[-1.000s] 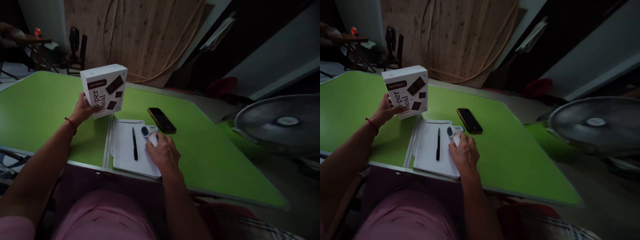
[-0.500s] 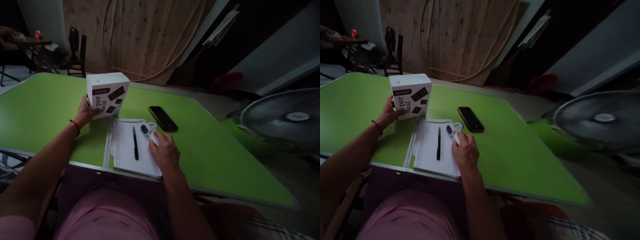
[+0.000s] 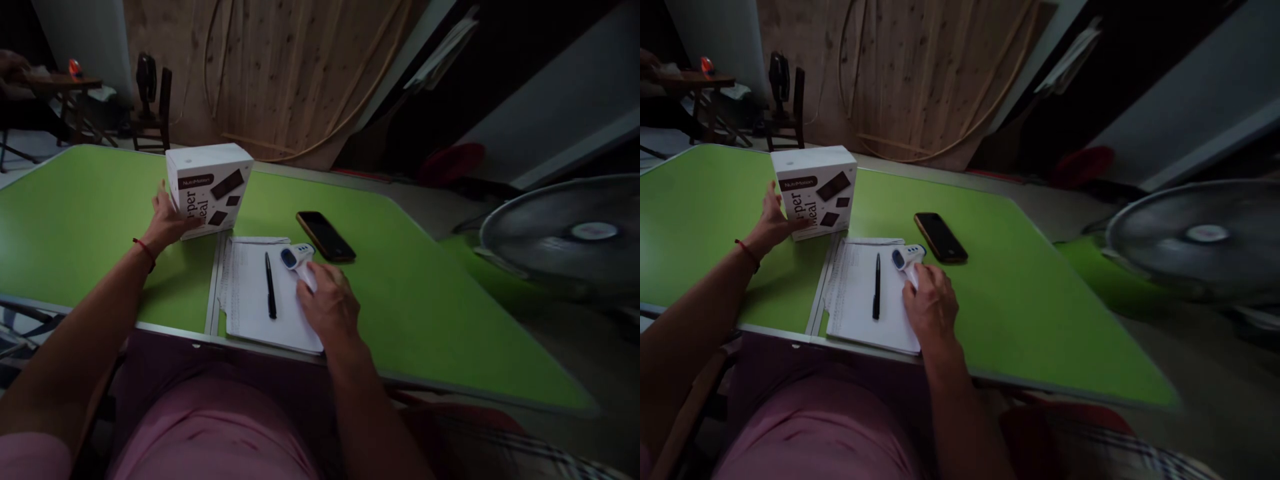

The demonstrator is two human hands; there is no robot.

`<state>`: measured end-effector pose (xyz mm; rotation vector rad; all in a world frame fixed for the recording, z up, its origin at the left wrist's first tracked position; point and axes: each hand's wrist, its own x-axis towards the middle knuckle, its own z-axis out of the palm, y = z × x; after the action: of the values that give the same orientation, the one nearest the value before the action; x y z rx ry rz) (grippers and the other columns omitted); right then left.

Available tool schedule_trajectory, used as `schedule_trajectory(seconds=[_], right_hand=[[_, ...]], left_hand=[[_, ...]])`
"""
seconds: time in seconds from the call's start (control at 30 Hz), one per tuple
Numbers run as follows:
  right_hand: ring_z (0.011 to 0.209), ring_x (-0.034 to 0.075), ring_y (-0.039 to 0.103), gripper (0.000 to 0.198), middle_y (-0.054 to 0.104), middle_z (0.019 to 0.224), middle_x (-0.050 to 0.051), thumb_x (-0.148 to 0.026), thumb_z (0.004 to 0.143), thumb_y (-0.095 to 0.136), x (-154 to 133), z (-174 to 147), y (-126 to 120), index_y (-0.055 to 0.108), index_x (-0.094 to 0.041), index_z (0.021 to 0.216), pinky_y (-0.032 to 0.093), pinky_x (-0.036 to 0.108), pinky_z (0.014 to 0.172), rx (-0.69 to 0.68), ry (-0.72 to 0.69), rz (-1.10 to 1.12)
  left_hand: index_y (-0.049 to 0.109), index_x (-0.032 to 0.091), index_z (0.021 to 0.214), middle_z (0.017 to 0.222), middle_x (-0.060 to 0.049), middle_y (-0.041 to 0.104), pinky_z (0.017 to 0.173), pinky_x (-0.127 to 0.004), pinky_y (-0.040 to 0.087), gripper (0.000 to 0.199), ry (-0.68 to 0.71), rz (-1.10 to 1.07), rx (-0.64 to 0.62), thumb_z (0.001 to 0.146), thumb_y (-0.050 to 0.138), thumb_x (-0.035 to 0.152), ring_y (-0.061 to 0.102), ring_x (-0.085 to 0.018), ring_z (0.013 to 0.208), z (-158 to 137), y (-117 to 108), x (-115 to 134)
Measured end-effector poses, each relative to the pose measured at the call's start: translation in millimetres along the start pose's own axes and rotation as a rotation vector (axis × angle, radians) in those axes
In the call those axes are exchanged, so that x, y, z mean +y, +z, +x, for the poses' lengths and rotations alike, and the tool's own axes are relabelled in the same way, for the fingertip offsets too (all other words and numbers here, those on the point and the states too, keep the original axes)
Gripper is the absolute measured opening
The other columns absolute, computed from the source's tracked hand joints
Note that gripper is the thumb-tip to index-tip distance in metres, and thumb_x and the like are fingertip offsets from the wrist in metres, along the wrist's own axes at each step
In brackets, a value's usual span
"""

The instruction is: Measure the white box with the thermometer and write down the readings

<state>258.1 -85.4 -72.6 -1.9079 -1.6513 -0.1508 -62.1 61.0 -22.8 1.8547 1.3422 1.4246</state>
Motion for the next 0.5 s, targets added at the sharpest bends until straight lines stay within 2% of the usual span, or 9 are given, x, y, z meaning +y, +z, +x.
schedule_trajectory(seconds=[0.07,0.1,0.17,0.27,0.33,0.4,0.43,0.5], right_hand=[[0.109,0.032,0.061,0.039,0.064,0.123,0.020,-0.023,0.085,0.053,0.1,0.0,-0.3,0.068,-0.015,0.120,0.052,0.048,0.091,-0.009,-0.003,-0.009],[0.109,0.032,0.061,0.039,0.064,0.123,0.020,-0.023,0.085,0.053,0.0,0.0,-0.7,0.068,-0.015,0.120,0.052,0.048,0.092,-0.014,-0.007,-0.011],[0.109,0.032,0.060,0.038,0.064,0.122,0.019,-0.022,0.085,0.054,-0.6,-0.1,-1.5,0.067,-0.017,0.121,0.051,0.048,0.093,-0.020,-0.022,-0.007],[0.110,0.032,0.058,0.038,0.063,0.121,0.018,-0.022,0.085,0.054,-3.0,-0.4,-3.1,0.065,-0.019,0.121,0.050,0.049,0.093,-0.021,-0.022,0.000],[0.110,0.033,0.058,0.038,0.063,0.120,0.018,-0.022,0.085,0.054,-5.3,-0.6,-4.2,0.065,-0.018,0.120,0.050,0.050,0.093,-0.022,-0.013,-0.001],[0.108,0.033,0.058,0.038,0.062,0.120,0.019,-0.022,0.084,0.054,-7.5,-0.9,-5.1,0.066,-0.017,0.120,0.050,0.050,0.093,-0.025,-0.009,-0.004],[0.108,0.033,0.058,0.039,0.062,0.119,0.020,-0.021,0.083,0.055,-8.4,-1.0,-5.3,0.067,-0.015,0.120,0.050,0.049,0.093,-0.026,-0.010,-0.007],[0.108,0.032,0.059,0.041,0.062,0.118,0.020,-0.019,0.081,0.054,-9.5,-1.0,-5.2,0.068,-0.014,0.119,0.051,0.049,0.092,-0.018,-0.014,-0.013]], left_hand=[[0.022,0.020,0.151,0.154,-0.020,0.029,0.123,-0.067,0.017,0.121,0.078,0.092,0.128,0.057,0.096,0.036,0.020,-0.048,0.148,-3.2,-2.4,12.8],[0.021,0.023,0.152,0.157,-0.018,0.025,0.125,-0.065,0.015,0.119,0.147,0.126,0.184,0.060,0.094,0.041,0.015,-0.046,0.150,-5.9,-3.6,20.8],[0.023,0.028,0.151,0.159,-0.012,0.025,0.123,-0.062,0.021,0.107,0.261,0.152,0.256,0.069,0.087,0.048,0.015,-0.043,0.151,-13.7,-5.1,37.6],[0.040,0.025,0.139,0.146,-0.012,0.039,0.110,-0.056,0.041,0.073,0.338,0.180,0.226,0.080,0.076,0.050,0.035,-0.038,0.140,-27.8,-1.3,58.0],[0.051,0.023,0.123,0.133,-0.012,0.051,0.097,-0.049,0.050,0.049,0.395,0.200,0.073,0.084,0.071,0.045,0.050,-0.033,0.124,-35.5,6.0,65.0],[0.057,0.021,0.112,0.124,-0.013,0.057,0.090,-0.047,0.053,0.037,0.450,0.235,-0.149,0.085,0.070,0.044,0.057,-0.031,0.113,-40.3,15.1,66.1],[0.059,0.020,0.110,0.123,-0.013,0.059,0.091,-0.047,0.052,0.038,0.469,0.261,-0.272,0.085,0.070,0.046,0.059,-0.032,0.111,-41.8,19.5,64.9],[0.060,0.019,0.117,0.131,-0.015,0.059,0.098,-0.052,0.049,0.052,0.487,0.321,-0.512,0.082,0.073,0.057,0.057,-0.036,0.118,-43.9,26.2,60.3]])
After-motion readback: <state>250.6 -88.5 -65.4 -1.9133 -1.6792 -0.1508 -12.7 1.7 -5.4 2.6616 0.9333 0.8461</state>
